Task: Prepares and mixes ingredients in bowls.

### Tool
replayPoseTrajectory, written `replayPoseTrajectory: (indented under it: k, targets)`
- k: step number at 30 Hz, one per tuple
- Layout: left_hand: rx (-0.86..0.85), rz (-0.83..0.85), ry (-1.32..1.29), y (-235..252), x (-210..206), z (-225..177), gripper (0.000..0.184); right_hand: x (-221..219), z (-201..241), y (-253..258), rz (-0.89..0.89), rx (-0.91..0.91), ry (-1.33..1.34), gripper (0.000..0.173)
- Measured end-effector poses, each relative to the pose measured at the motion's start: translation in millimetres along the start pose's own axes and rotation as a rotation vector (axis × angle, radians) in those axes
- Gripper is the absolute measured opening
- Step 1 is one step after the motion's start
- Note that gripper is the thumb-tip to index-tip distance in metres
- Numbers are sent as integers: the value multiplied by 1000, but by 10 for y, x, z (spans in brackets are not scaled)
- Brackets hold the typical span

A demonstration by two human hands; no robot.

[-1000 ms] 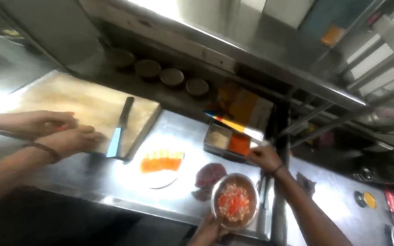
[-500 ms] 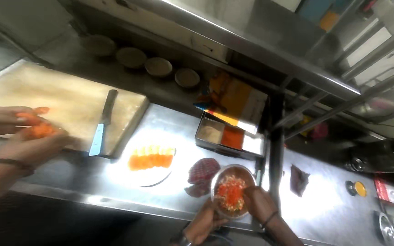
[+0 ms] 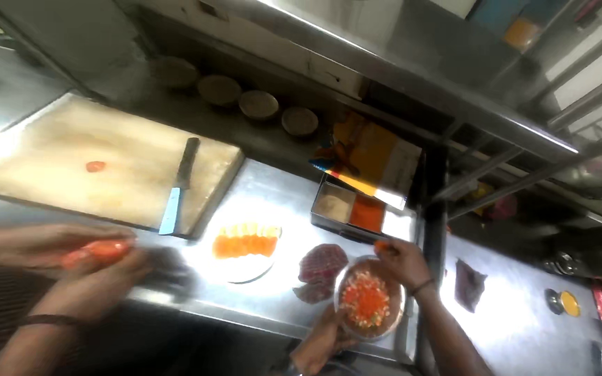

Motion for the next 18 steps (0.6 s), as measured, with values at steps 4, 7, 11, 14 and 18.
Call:
replayPoseTrajectory:
  k: [4, 7, 11, 14, 18]
  targets:
    - [-10, -6, 36, -6, 4, 0, 41, -2, 517, 788, -113, 188, -34, 23]
    - [-15, -17, 40, -34, -35, -3, 42, -237, 904, 1473, 87, 155, -343, 23]
    - [-4, -82, 17, -98, -95, -30, 43, -578, 1151, 1849, 340, -21, -607, 43]
    - [-9, -95, 36, -108, -93, -28, 43, -700, 1144, 1948, 344, -126, -591, 51]
    - [-30, -56, 62, -110, -73, 10, 44, -800, 1032, 2150, 359, -109, -583, 49]
Point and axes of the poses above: each hand's wrist, its own y-axis towards the middle knuckle, its own x-axis out of the back of the hand, z = x × y, the point moved 6 cm from there along y, towards the middle knuckle, and after that the axes turned 13 degrees about z, right-handed, at the moved point
